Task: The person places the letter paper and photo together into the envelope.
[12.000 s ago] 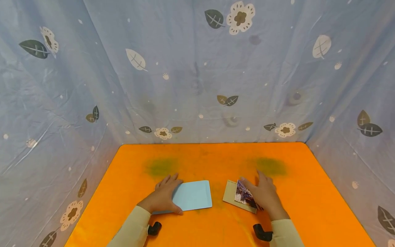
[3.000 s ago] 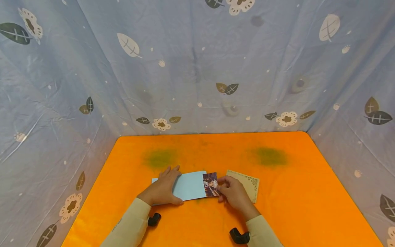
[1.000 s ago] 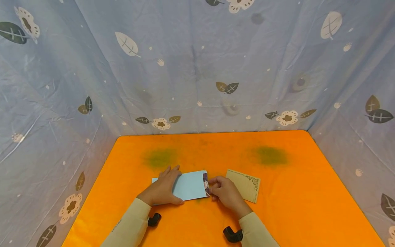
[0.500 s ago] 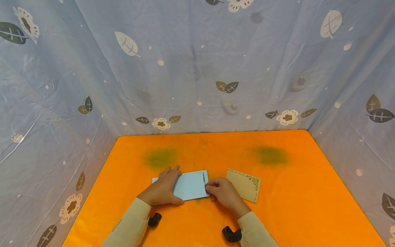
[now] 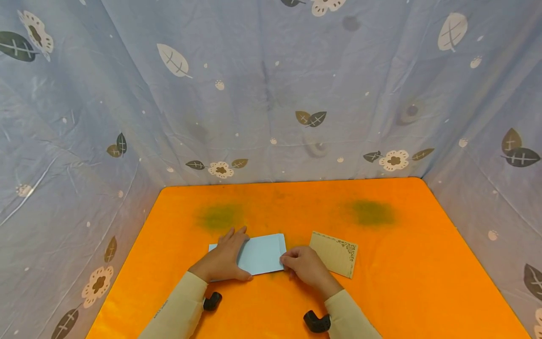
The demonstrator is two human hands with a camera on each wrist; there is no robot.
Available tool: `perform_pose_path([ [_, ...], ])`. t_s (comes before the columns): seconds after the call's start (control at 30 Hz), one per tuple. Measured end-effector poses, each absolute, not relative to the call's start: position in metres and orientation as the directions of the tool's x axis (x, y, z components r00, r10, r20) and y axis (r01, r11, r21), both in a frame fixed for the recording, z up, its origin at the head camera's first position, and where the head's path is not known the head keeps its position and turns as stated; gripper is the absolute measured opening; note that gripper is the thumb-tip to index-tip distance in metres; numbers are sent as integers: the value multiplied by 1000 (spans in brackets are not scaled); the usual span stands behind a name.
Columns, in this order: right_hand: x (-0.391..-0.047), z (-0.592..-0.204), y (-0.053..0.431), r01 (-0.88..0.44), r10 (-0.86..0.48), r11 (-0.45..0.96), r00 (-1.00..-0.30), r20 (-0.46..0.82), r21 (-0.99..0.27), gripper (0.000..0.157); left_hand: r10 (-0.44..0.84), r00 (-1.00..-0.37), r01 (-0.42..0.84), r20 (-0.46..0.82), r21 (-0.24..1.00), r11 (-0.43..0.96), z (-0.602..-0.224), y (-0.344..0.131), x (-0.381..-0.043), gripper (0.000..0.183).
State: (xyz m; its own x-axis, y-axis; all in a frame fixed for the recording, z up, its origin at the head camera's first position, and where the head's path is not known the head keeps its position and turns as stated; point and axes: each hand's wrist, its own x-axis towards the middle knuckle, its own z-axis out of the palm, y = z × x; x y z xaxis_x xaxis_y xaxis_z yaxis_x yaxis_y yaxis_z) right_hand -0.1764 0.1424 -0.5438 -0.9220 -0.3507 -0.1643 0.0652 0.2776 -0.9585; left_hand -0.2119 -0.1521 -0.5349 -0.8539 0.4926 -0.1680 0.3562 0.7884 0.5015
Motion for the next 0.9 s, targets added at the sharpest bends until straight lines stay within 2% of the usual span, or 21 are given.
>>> perform_pose_path([
  [0.27,-175,-543,143,66,-362,269,-918,-164,-961,31,492,-854,356,-168,499,790,-535,-152,-213,109],
  [0.5,-174,-544,148,86,-336,258,-926,-173,-962,25,491,-855,355,-169,499,791,-535,-152,-212,109],
  [0.9,-173,-538,162,108,-265,241,-949,-172,-965,30,500,-851,365,-159,505,782,-537,-153,-211,107],
])
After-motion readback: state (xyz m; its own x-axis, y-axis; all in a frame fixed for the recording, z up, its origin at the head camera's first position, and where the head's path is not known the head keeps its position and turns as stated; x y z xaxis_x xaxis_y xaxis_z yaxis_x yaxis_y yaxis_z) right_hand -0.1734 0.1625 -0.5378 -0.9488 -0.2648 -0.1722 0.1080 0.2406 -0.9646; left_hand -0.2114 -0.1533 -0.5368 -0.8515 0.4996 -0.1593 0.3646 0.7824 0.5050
